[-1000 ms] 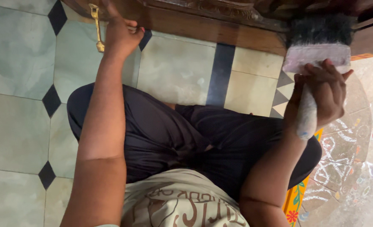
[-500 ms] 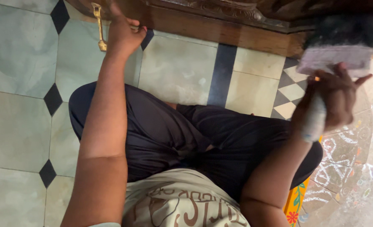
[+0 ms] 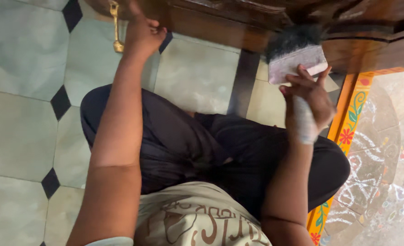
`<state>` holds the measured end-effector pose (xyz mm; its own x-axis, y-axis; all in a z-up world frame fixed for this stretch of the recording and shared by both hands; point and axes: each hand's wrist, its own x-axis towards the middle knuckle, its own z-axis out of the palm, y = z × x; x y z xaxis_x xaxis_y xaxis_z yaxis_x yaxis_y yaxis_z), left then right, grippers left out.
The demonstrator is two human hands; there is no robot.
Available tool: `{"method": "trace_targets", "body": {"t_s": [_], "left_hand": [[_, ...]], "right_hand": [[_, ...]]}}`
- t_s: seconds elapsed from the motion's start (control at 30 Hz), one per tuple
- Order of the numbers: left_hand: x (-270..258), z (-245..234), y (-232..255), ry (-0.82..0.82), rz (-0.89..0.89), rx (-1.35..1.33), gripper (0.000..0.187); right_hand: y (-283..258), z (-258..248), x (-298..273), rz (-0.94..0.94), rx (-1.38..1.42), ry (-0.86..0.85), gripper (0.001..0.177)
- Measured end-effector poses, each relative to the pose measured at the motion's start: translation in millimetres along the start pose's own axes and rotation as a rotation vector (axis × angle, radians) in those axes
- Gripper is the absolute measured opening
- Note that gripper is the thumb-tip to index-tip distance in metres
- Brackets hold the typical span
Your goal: The person brushes the surface of a wooden door using a large brush, moving it across the carvings and the bottom edge.
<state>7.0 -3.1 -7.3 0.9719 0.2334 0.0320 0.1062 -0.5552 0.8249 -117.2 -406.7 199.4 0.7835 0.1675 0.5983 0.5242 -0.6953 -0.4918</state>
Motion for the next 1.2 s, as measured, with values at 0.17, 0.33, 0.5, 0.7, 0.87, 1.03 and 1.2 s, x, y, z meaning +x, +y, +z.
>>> {"method": "trace_targets", "body": {"t_s": [0.17, 0.33, 0.5, 0.7, 0.87, 1.03, 1.2], "left_hand": [[-2, 0, 7, 0.001, -0.026, -0.049, 0.104], [-19, -4, 38, -0.009, -0.096, 0.049, 0.093], [-68, -9, 117, -0.292, 0.297, 0.329, 0.120], [-124, -5, 197, -0.426, 0.530, 0.305, 0.123], [-146, 9, 220, -0.315, 0.631, 0.245, 0.092], [-141, 3, 209, -0.198, 0.652, 0.339, 0.053], [-129, -23, 204, 0.025, 0.653, 0.461, 0.038]], "right_hand": [[-6, -9, -6, 0.047, 0.354, -0.022, 0.021], [-15, 26, -9, 0.389, 0.524, -0.153, 0.043], [-44, 35, -4, -0.098, 0.220, -0.132, 0.023], [-55, 49, -4, -0.104, 0.108, -0.055, 0.024], [-67, 52, -1, -0.237, 0.104, -0.078, 0.028], [-68, 38, 21, -0.263, 0.131, -0.161, 0.027], [-8, 1, 41, -0.236, -0.076, -0.247, 0.029]]}}
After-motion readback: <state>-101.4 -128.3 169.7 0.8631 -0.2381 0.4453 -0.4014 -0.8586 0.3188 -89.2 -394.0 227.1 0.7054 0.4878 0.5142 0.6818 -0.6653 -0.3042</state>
